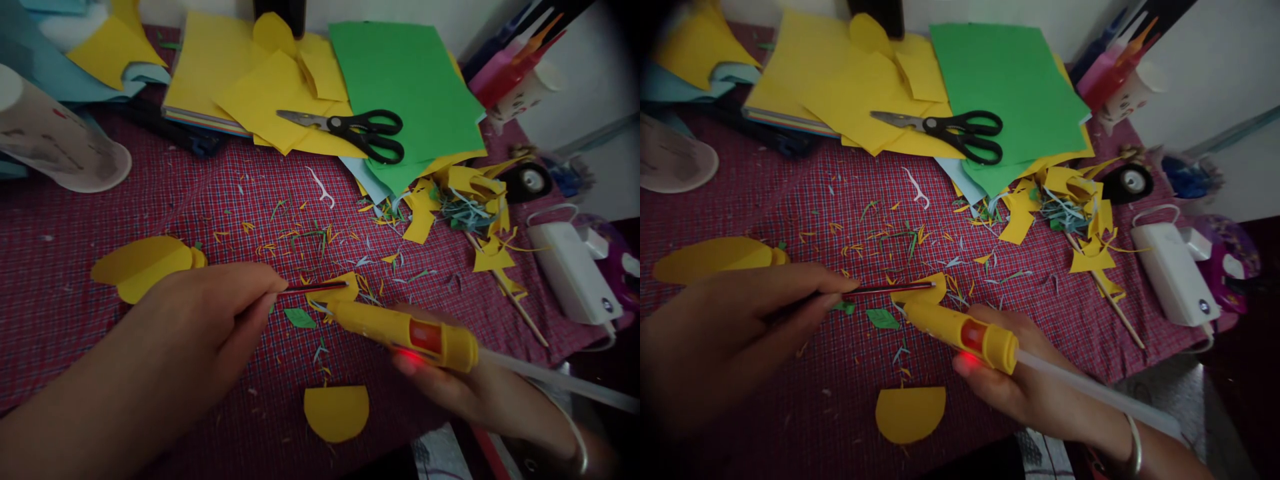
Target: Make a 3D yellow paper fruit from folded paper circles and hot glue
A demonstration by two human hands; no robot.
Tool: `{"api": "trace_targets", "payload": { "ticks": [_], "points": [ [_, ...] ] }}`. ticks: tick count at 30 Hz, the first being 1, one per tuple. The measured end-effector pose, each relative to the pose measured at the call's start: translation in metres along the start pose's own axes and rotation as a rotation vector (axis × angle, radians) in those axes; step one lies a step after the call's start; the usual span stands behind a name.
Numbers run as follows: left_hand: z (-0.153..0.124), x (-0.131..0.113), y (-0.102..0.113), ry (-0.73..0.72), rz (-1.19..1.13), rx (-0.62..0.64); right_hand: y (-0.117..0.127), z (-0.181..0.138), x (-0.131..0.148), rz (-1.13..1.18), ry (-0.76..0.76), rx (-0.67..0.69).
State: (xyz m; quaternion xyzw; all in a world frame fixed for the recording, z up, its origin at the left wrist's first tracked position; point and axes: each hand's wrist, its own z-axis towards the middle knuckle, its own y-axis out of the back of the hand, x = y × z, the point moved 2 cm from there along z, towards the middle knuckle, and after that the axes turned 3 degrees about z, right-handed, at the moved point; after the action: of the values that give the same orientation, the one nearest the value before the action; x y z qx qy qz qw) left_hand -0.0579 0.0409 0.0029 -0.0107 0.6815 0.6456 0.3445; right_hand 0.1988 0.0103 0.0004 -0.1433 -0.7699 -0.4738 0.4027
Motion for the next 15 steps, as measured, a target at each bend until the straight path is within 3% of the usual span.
{"api": "trace_targets", "payload": {
  "ticks": [8, 15],
  "points": [
    [-0.001, 0.002, -0.001, 0.014, -0.010, -0.001, 0.002, -0.011, -0.006, -0.016, 0.008, 0.052],
    [-0.003, 0.001, 0.000, 0.005, -0.022, -0.004, 0.004, -0.020, -0.012, -0.002, -0.030, 0.010]
  ]
}}
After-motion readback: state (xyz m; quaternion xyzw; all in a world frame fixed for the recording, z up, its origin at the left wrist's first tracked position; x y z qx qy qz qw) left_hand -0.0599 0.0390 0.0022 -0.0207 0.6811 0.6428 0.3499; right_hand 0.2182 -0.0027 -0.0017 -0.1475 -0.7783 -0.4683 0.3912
